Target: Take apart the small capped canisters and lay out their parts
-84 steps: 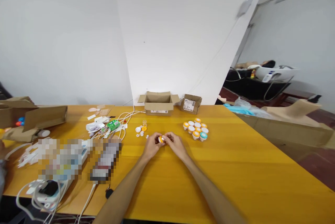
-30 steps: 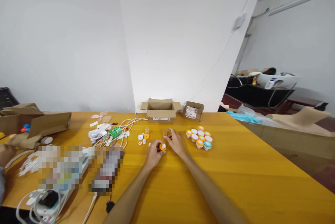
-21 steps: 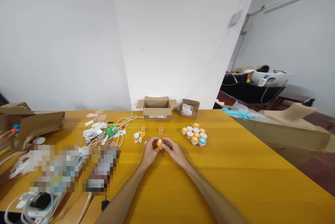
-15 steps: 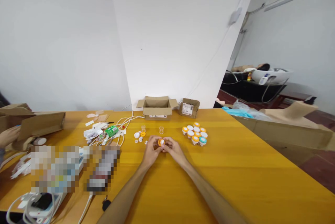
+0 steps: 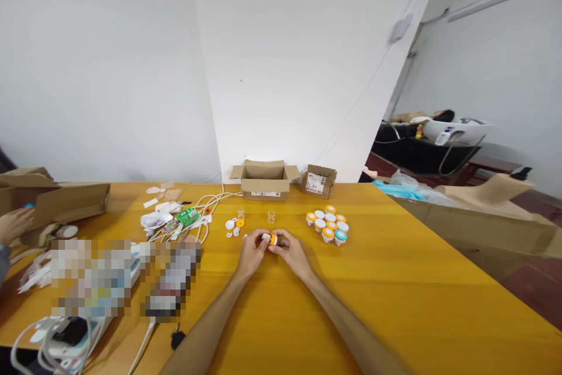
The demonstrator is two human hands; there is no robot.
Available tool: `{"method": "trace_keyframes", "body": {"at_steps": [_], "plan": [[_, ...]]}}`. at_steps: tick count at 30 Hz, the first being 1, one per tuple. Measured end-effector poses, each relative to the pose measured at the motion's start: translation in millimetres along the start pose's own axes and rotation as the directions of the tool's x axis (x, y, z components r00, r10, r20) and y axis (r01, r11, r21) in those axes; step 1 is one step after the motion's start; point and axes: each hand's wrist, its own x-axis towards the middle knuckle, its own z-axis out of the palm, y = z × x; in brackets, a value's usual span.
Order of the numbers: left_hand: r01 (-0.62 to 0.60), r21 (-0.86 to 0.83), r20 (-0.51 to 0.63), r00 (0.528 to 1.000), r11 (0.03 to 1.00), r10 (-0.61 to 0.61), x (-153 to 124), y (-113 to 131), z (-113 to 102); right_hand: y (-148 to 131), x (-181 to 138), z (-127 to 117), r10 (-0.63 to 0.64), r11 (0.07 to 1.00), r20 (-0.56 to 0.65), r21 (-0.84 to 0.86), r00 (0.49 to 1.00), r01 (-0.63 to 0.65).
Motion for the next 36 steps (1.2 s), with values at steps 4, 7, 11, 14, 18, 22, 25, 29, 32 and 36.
{"method": "trace_keyframes", "body": {"at_steps": [4,7,11,14,18,22,25,29,32,36], "plan": [[-0.002,0.030,-0.022,1.000,1.000,0.002,0,-2,1,1,-2,2,-0.013,0.999,0.018,-0.035,1.000,0.013],[0.021,0.039,0.018,1.000,0.999,-0.022,0,-2,0,-1,-3,1,-0.047,0.994,0.044,-0.096,0.998,0.051],[0.026,0.057,0.059,0.998,0.998,-0.030,0,-3,-1,-4,-5,-2,-0.058,0.983,0.077,-0.169,0.995,0.070],[0.036,0.064,0.073,0.997,0.997,-0.040,0,-5,-1,-6,-5,-3,-0.058,0.979,0.098,-0.191,0.993,0.076],[0.040,0.062,0.077,0.996,0.997,-0.044,-1,-7,-1,-10,-6,-3,-0.097,0.964,0.118,-0.236,0.988,0.123],[0.041,0.065,0.074,0.996,0.997,-0.046,-1,-8,-1,-11,-7,-3,-0.123,0.948,0.106,-0.280,0.987,0.148],[0.036,0.069,0.073,0.996,0.997,-0.041,-1,-9,0,-9,-6,-4,-0.090,0.964,0.118,-0.240,0.989,0.117],[0.026,0.061,0.086,0.996,0.998,-0.031,-1,-10,-1,-8,-5,-6,-0.089,0.968,0.115,-0.225,0.989,0.113],[0.024,0.063,0.091,0.995,0.998,-0.029,-1,-10,-1,-10,-4,-7,-0.072,0.973,0.134,-0.207,0.988,0.099],[0.031,0.063,0.095,0.995,0.998,-0.036,-1,-9,0,-13,-5,-7,-0.065,0.973,0.145,-0.211,0.987,0.095]]}}
